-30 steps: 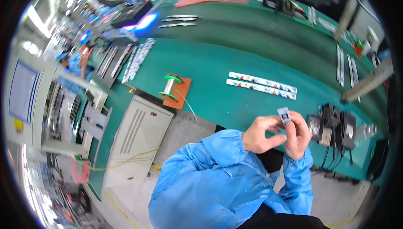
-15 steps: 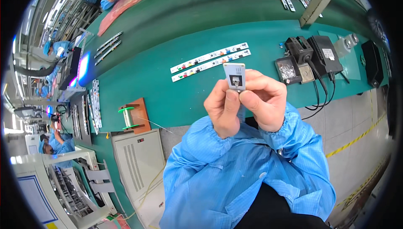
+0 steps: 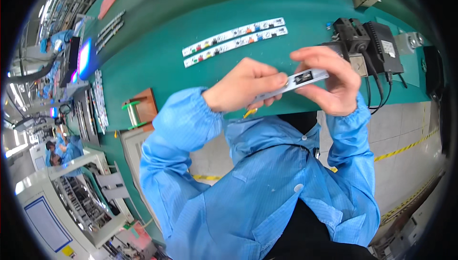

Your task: The person attaches components onto circuit board strips by hand and solders them using a soldering iron and solder wire. The person then turns the circuit boards over, places them on the table, and collects more strips to solder.

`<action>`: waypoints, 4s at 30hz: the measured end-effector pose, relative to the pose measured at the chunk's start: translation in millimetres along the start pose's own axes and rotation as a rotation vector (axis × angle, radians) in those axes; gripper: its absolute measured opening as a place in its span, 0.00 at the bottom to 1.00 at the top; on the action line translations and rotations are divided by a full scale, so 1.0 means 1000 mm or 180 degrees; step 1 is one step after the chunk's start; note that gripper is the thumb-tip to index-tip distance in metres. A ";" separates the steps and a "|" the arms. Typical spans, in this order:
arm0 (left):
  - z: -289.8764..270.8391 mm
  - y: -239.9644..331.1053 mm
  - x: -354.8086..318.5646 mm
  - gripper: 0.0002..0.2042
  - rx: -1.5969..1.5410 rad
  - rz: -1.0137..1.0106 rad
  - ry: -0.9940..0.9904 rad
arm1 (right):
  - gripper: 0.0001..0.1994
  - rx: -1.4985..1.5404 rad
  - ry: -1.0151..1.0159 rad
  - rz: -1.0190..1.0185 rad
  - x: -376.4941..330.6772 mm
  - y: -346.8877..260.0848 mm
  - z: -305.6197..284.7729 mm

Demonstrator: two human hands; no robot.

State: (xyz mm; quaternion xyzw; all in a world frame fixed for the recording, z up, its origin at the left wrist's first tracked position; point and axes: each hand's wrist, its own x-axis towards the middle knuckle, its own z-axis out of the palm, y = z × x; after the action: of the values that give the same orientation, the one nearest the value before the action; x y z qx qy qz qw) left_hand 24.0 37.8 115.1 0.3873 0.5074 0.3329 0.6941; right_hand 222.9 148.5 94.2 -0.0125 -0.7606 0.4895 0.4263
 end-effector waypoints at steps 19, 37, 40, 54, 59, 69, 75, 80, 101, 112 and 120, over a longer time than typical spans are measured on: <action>0.010 0.001 -0.008 0.14 0.1622 0.1156 0.0518 | 0.15 -0.1085 -0.0921 0.0211 -0.003 -0.008 -0.008; 0.024 -0.028 -0.008 0.13 0.3162 0.2706 0.1352 | 0.12 -0.0940 -0.0862 0.0146 -0.007 -0.008 -0.006; 0.024 -0.027 -0.007 0.12 0.3132 0.2679 0.1327 | 0.12 -0.0920 -0.0822 0.0159 -0.007 -0.007 -0.005; 0.018 -0.027 -0.012 0.15 0.3101 0.2691 0.1369 | 0.12 -0.0807 -0.0733 0.0310 -0.008 -0.005 0.001; 0.022 -0.027 -0.012 0.17 0.3008 0.2676 0.1354 | 0.12 -0.0805 -0.0780 0.0204 -0.008 -0.005 0.002; 0.027 -0.030 -0.012 0.14 0.3057 0.2817 0.1404 | 0.13 -0.0735 -0.0494 0.0591 -0.013 -0.010 0.009; 0.029 -0.030 -0.009 0.12 0.3004 0.3042 0.1494 | 0.12 -0.0629 -0.0498 0.0568 -0.012 -0.013 0.009; 0.031 -0.028 -0.007 0.14 0.3011 0.3087 0.1547 | 0.11 -0.0618 -0.0502 0.0478 -0.012 -0.015 0.005; 0.067 -0.022 0.001 0.12 0.3297 0.3558 0.1420 | 0.12 -0.0630 -0.0353 0.0203 -0.040 -0.039 -0.016; 0.054 -0.017 0.000 0.13 0.2519 0.3232 0.1483 | 0.11 -0.0767 -0.0319 0.0270 -0.021 -0.038 -0.014; 0.038 -0.018 0.005 0.12 0.2655 0.3490 0.1548 | 0.12 -0.0851 -0.0418 0.0406 -0.008 -0.030 -0.004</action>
State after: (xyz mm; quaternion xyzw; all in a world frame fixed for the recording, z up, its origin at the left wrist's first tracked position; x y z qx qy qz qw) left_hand 63.1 25.4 104.4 0.7330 0.4650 0.4882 0.0902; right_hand 242.5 131.8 112.4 -0.0854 -0.8428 0.4097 0.3383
